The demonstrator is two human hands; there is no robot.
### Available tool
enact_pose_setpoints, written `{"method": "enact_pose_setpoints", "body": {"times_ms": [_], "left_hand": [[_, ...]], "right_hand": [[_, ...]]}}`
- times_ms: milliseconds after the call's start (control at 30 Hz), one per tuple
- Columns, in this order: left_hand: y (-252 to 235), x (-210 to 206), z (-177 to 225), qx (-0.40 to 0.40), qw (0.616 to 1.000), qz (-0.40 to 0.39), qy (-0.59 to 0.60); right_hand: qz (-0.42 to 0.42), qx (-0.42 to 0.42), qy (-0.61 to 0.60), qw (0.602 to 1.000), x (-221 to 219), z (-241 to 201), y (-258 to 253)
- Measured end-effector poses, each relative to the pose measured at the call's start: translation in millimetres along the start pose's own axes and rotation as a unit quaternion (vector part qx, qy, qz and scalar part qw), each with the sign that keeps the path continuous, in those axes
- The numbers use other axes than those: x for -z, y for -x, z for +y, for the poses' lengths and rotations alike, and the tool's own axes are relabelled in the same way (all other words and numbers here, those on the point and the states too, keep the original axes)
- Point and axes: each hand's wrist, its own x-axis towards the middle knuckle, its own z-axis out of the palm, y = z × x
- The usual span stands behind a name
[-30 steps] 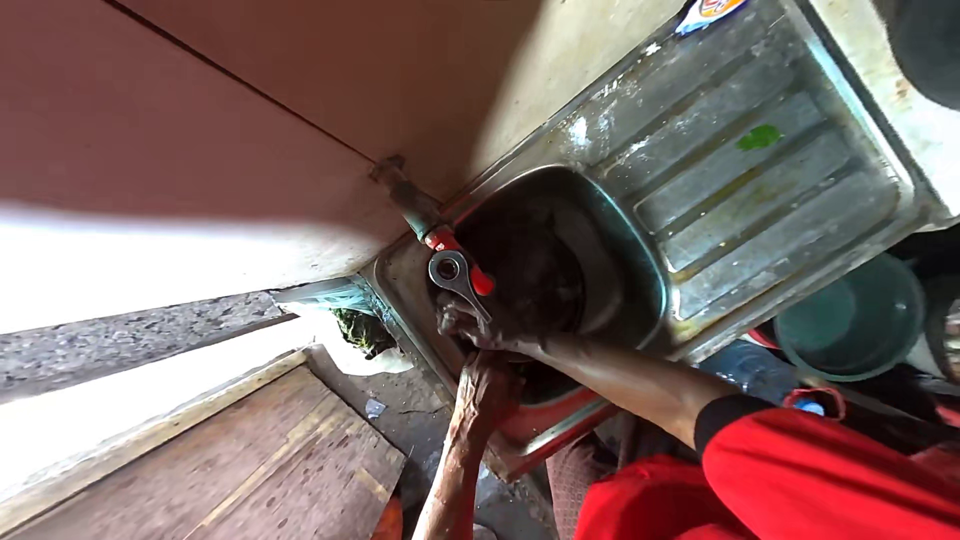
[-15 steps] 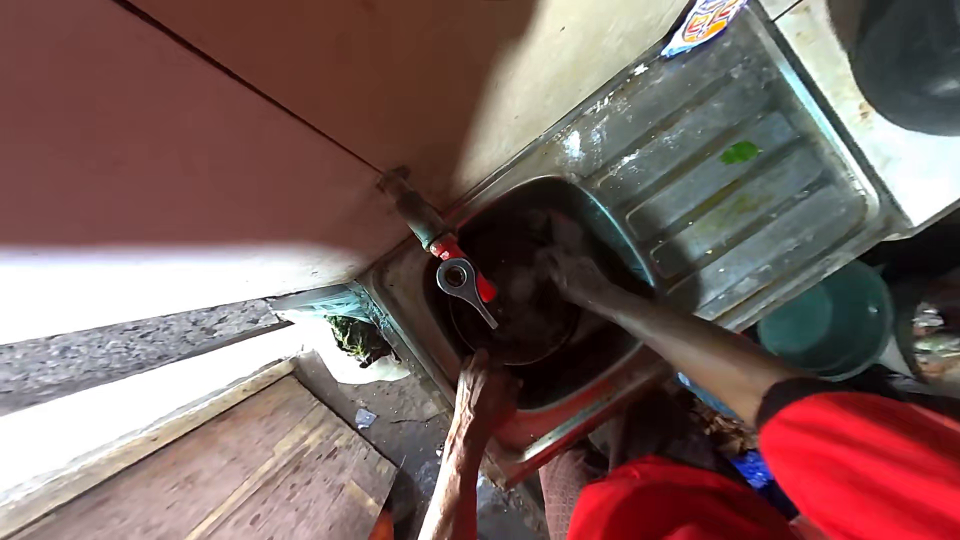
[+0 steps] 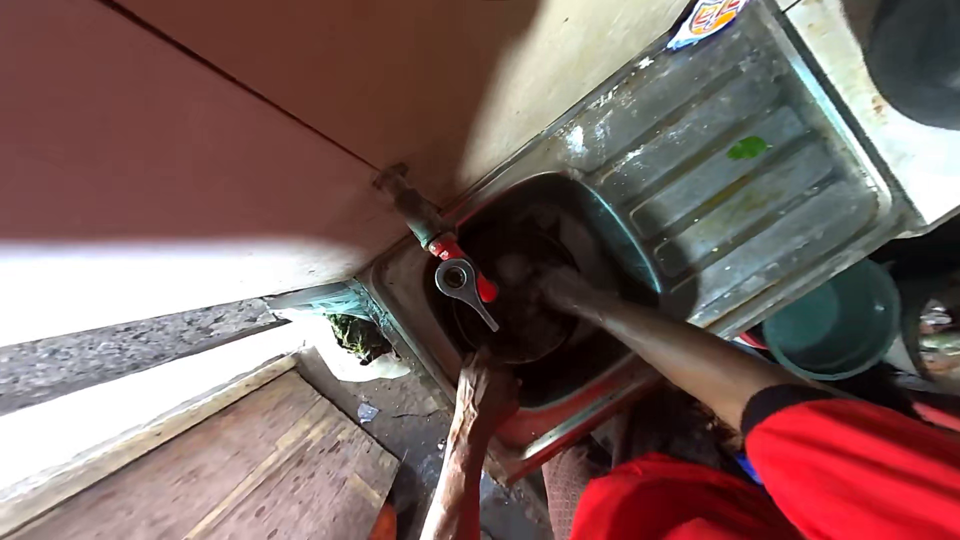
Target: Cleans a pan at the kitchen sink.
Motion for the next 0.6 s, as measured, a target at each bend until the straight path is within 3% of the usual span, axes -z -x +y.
{"method": "enact_pose_setpoints", "body": {"times_ms": [67,133,167,233,300,333,400,467,533,600], "left_hand": [[-1,0,-1,-0.015,1.0,0.015,0.0],[-1,0,-2,-0.022,0.999,0.027,0.013],[-1,2,-2,-0.021,0.999,0.027,0.018],[0,2,-3,-0.018,0.999,0.023,0.013],[-2,-3,-2,-0.018,1.0,0.022,0.002],[-2,-4,-2,-0.021,1.0,0.023,-0.003],[-2,-5,-4,-0.029,0.999,0.031,-0.008],[-1,-4,-4,-0.028,0.999,0.028,0.0],[-2,-4,-4,-0.027,0.999,0.035,0.0],[-2,-6,-5,-0.029,0.998,0.051,-0.003]], "right_hand": [[0.116,0.002,-0.01,0.993,-4,2,-30],[0.189,-0.027,-0.101,0.976,-23,-29,-54],[0.174,-0.046,-0.162,0.97,-31,-50,-55],[0.065,-0.044,-0.258,0.963,-33,-77,-32],[-0.037,0.006,-0.227,0.973,-22,-61,-11],[-0.05,0.023,-0.168,0.984,-13,-45,-6],[0.014,0.03,-0.02,0.999,5,-12,-18],[0.155,0.029,0.025,0.987,8,0,-46],[0.235,-0.019,-0.049,0.971,-5,-25,-73],[0.187,-0.054,-0.163,0.967,-6,-79,-56]]}}
